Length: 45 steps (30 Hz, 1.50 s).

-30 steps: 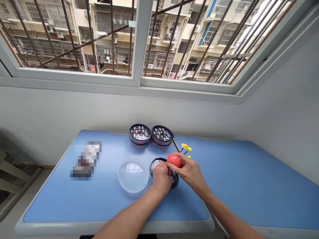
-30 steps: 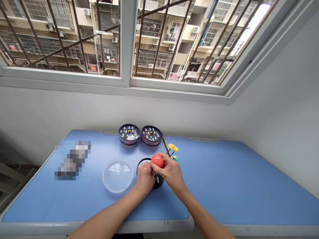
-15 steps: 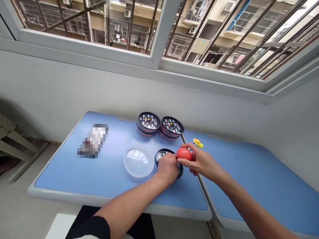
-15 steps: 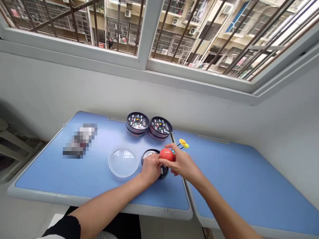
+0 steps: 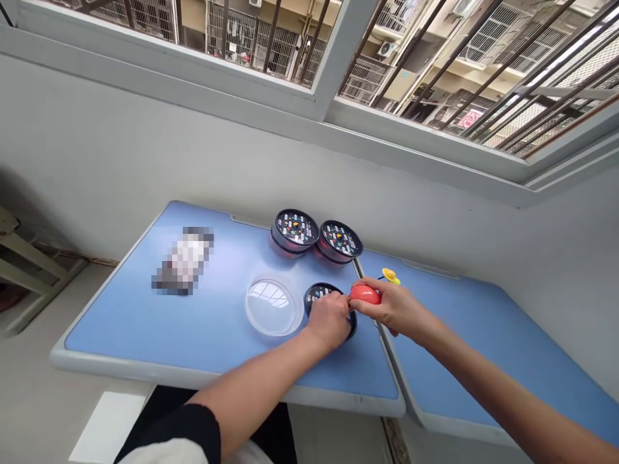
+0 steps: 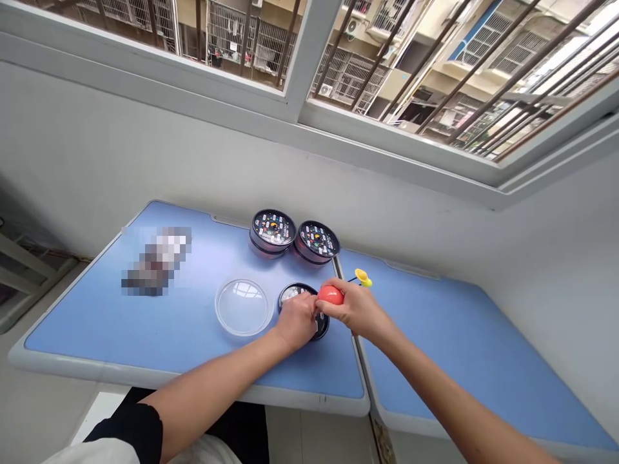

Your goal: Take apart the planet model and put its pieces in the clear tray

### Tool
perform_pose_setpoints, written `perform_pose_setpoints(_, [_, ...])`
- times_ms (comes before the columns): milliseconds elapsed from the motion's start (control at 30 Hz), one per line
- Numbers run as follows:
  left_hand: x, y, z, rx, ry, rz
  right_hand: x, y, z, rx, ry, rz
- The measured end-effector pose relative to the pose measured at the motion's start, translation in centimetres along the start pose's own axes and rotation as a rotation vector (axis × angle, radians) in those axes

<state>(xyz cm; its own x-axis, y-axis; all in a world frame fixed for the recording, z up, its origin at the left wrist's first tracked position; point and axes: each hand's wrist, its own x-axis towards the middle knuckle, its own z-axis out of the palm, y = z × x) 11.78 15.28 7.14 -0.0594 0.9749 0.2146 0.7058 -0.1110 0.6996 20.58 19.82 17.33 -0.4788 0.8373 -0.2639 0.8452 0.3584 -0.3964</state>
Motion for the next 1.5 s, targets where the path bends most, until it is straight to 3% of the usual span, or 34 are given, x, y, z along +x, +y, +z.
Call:
perform_pose_setpoints(167, [0.0,0.0,0.1,0.007,-0.013,0.003,0.1,0.0,-0.5,-0.144,-0.042,-0.072])
perform_pose_setpoints(300, [0.0,0.0,0.2,0.008,-0.015,-0.004,0.3,-0.2,-1.0,-0.23,-0.12,-0.047])
perform_pose_setpoints(433, [0.0,0.1,0.5,0.005,-0.018,0.005,0.5,-0.5,-1.7,-0.539,-0.084,-0.2])
perform_pose_setpoints(633, [-0.4,0.2,0.4,-0.051,0.001,0.042,0.5,-1.1,-2.7,-0.741,-0.162,-0.297])
perform_pose_setpoints(767, [-0.5,0.0,0.2,-0.119,0.049,0.05,0.4,-0.9,-3.0,-0.899,-0.107,-0.467])
perform_pose_setpoints(1033, [-0.1,0.0,0.7,-0.205,0.149,0.025,0.9,0.7,-1.9,-0.85,0.091,-0.729])
perform_pose_setpoints(1200, [0.0,-0.2,0.6,-0.21,0.128,0.119,0.6,0.8,-2.4,-0.938,0.008,-0.751])
perform_pose_setpoints(1400, [-0.2,0.0,0.7,-0.132,0.153,0.218,0.6,0.7,-2.5,-0.956,0.094,-0.843])
perform_pose_setpoints(1500, [-0.4,0.0,0.8,-0.154,0.183,0.173,1.0,0.8,-2.1,-0.926,0.09,-0.936])
